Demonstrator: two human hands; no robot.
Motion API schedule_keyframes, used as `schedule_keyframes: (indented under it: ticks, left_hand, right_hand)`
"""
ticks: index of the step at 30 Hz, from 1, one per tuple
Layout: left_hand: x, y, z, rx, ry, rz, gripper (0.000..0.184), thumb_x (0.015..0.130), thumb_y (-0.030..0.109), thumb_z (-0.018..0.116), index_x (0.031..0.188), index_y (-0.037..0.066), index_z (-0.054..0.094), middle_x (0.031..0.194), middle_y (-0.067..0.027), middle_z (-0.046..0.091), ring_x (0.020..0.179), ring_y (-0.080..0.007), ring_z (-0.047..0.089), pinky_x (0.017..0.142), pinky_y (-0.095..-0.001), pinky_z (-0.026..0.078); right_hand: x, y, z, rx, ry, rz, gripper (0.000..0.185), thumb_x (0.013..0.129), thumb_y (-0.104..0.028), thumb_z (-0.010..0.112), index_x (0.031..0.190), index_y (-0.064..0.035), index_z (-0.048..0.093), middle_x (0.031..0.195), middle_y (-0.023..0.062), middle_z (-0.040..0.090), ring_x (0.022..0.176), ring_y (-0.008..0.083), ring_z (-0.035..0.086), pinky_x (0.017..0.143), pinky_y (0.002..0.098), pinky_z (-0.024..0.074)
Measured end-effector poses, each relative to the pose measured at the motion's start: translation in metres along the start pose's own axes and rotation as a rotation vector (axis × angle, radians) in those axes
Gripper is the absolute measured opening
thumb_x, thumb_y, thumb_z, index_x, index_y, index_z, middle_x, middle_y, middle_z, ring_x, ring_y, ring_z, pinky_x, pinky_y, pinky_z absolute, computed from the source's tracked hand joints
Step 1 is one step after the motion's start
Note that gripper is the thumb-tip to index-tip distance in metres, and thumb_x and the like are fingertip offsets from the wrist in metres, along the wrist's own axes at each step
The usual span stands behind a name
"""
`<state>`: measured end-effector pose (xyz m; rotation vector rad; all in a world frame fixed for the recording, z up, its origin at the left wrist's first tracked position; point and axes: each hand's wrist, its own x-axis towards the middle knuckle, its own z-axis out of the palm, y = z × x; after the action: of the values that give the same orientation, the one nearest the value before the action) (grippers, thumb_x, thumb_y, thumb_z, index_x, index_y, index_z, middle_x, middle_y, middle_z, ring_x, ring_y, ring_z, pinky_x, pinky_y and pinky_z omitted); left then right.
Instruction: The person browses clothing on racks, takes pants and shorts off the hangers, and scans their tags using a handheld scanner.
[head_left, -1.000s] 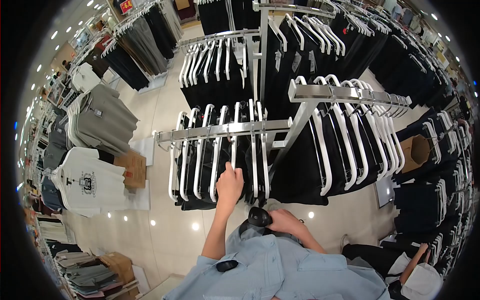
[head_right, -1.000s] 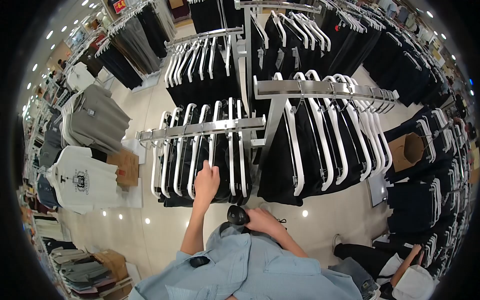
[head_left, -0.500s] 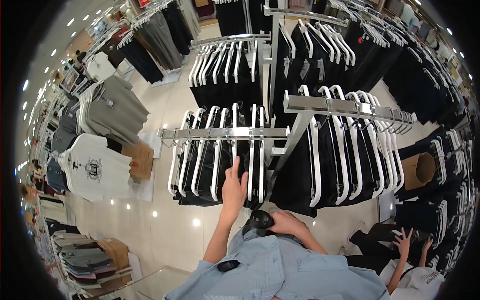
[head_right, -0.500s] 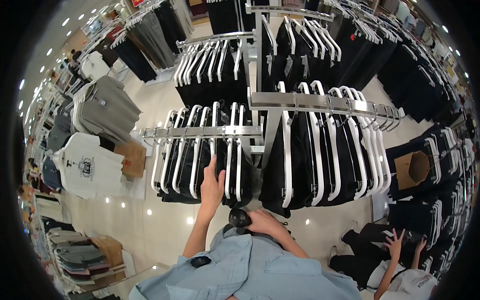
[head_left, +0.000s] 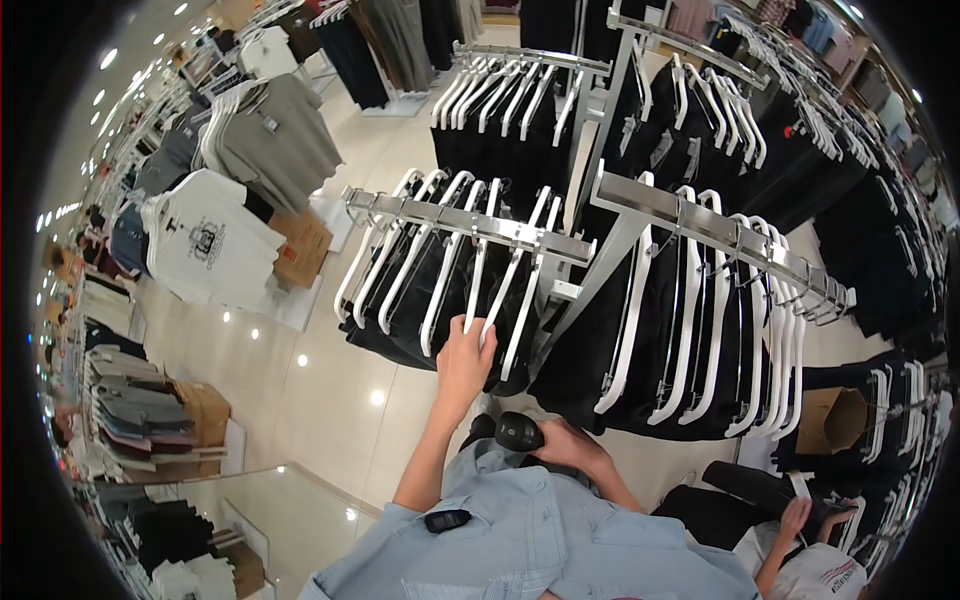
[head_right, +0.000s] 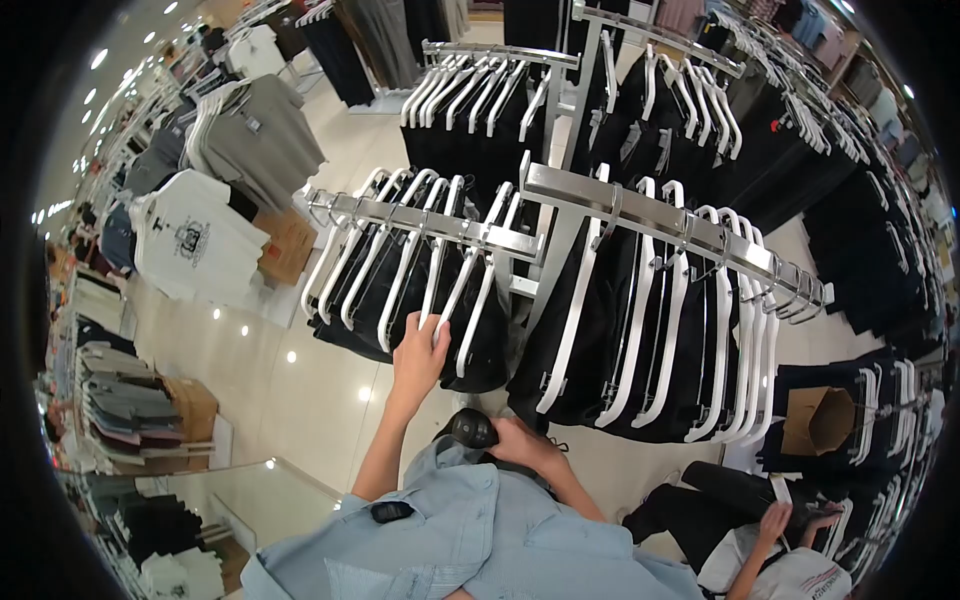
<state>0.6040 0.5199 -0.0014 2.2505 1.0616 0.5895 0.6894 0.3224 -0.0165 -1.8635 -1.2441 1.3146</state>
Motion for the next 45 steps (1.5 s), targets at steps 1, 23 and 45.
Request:
schedule_keyframes:
  ticks: [1,23,45]
  left_hand:
    - [-0.001,0.000,0.003,0.036,0.031,0.018,0.021,0.096,0.025,0.057,0.100,0.005,0.062,0.107,-0.0206,0.059,0.080,-0.0415,0.065,0.067,-0.0488,0.051]
    - [-0.009,-0.002,0.000,0.333,0.210,0.183,0.018,0.094,0.015,0.060,0.099,-0.001,0.059,0.116,-0.0272,0.052,0.104,-0.0435,0.054,0.089,-0.0497,0.045]
    - [-0.023,0.017,0.023,0.576,0.174,0.346,0.023,0.095,0.021,0.059,0.090,-0.002,0.060,0.124,-0.0225,0.057,0.131,-0.0370,0.044,0.108,-0.0504,0.033]
  right_hand:
    - [-0.003,0.003,-0.002,-0.003,-0.014,-0.007,0.033,0.078,-0.018,0.068,0.105,0.0022,0.066,0.097,0.0247,0.069,0.097,0.0399,0.066,0.080,0.0409,0.0522]
    - [-0.035,0.075,-0.005,-0.053,0.143,0.067,0.038,0.076,-0.031,0.074,0.100,-0.0020,0.070,0.094,0.0210,0.070,0.094,0.0384,0.067,0.081,0.0429,0.0534]
    - [-0.046,0.082,0.012,0.097,0.183,-0.012,0.035,0.077,-0.027,0.072,0.096,0.0012,0.066,0.087,0.0242,0.068,0.089,0.0425,0.065,0.076,0.0452,0.0518]
